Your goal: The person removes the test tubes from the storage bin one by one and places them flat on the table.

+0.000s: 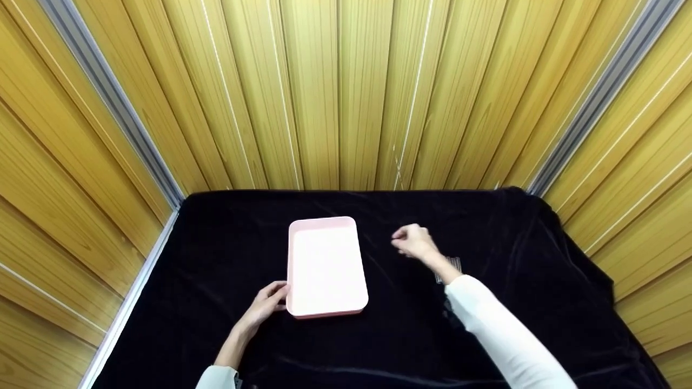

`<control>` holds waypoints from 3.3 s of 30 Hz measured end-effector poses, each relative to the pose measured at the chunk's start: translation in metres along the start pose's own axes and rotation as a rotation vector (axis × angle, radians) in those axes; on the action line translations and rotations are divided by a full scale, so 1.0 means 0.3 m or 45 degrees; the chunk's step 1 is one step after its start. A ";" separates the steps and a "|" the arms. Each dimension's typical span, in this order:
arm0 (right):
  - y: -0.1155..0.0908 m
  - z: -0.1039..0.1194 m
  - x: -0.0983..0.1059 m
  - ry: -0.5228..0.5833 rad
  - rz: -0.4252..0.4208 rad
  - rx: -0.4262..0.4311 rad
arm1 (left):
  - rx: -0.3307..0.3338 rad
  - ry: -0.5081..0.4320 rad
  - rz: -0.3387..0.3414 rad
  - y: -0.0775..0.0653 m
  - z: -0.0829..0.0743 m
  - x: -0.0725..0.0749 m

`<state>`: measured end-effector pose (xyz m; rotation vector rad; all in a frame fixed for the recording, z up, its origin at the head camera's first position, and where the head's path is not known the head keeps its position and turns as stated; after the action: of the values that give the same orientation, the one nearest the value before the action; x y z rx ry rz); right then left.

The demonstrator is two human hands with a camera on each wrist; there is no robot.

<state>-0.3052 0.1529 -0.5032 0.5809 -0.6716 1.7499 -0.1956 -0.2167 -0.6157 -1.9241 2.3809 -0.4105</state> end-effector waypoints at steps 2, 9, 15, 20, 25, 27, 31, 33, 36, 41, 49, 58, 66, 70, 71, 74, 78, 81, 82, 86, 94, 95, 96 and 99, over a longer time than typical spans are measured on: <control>0.005 0.046 -0.030 -0.055 -0.005 0.036 | 0.009 0.001 -0.005 -0.004 -0.005 0.002; 0.012 0.178 -0.144 -0.170 0.007 0.153 | 0.011 0.003 -0.005 -0.007 -0.015 -0.007; -0.003 0.234 -0.249 -0.172 0.094 0.279 | 0.002 -0.004 0.014 -0.004 -0.007 -0.012; -0.012 0.251 -0.343 -0.023 0.272 0.317 | -0.001 0.009 0.004 -0.005 -0.009 -0.008; -0.024 0.259 -0.458 0.110 0.394 0.245 | 0.000 0.008 -0.013 -0.003 -0.009 -0.006; -0.030 0.263 -0.506 0.127 0.420 0.209 | 0.001 0.008 -0.016 -0.002 -0.008 -0.004; -0.049 0.265 -0.582 0.122 0.475 0.141 | 0.003 0.000 -0.013 0.001 -0.003 -0.005; -0.056 0.267 -0.607 0.078 0.472 0.143 | 0.004 0.003 -0.008 0.000 -0.002 -0.007; -0.058 0.278 -0.631 0.001 0.444 0.160 | -0.001 0.005 -0.002 -0.001 -0.001 -0.007; -0.053 0.298 -0.654 -0.077 0.388 0.148 | -0.011 0.004 0.014 -0.006 -0.007 -0.008; -0.052 0.314 -0.683 -0.150 0.257 0.116 | -0.031 -0.017 0.039 -0.007 -0.005 -0.004; -0.054 0.330 -0.702 -0.226 0.201 0.100 | -0.037 -0.025 0.051 -0.004 0.004 0.000; -0.049 0.329 -0.696 -0.149 0.192 0.078 | -0.035 -0.023 0.030 -0.005 0.006 -0.006; -0.048 0.328 -0.686 -0.094 0.210 0.050 | -0.050 -0.007 0.032 -0.003 0.005 -0.002; -0.049 0.327 -0.684 -0.092 0.215 0.041 | -0.048 -0.003 0.030 -0.003 0.004 -0.001; -0.051 0.322 -0.680 -0.098 0.223 0.028 | -0.036 0.003 0.020 -0.009 0.000 -0.002; -0.056 0.314 -0.670 -0.098 0.233 0.012 | -0.041 0.001 0.019 -0.012 -0.004 -0.005; -0.061 0.306 -0.658 -0.088 0.254 -0.012 | -0.038 0.000 0.023 -0.011 -0.006 -0.009; -0.062 0.302 -0.653 -0.086 0.266 -0.020 | -0.031 0.001 0.020 -0.012 -0.007 -0.010; -0.065 0.290 -0.620 -0.091 0.297 0.003 | -0.019 0.005 0.004 -0.010 -0.007 -0.010; -0.047 0.252 -0.526 -0.128 0.256 0.065 | 0.002 -0.007 -0.014 -0.012 -0.004 -0.008; -0.044 0.249 -0.512 -0.114 0.254 0.066 | -0.003 -0.005 -0.014 -0.012 -0.003 -0.008; -0.042 0.246 -0.498 -0.096 0.251 0.068 | -0.007 -0.003 -0.014 -0.012 -0.004 -0.008; -0.035 0.239 -0.455 -0.015 0.253 0.047 | -0.014 0.005 -0.013 -0.008 -0.007 -0.007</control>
<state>-0.2561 0.0120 -0.5432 0.5657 -0.7266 1.9481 -0.1932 -0.2148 -0.6132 -1.9423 2.3823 -0.4031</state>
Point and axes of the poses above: each hand's wrist, its own y-axis towards the middle knuckle, its own x-axis out of the back of the hand, z = x × y, the point moved 1 cm from there along y, towards the middle knuckle, and after that the axes turned 8 degrees about z, right-handed, at the moved point
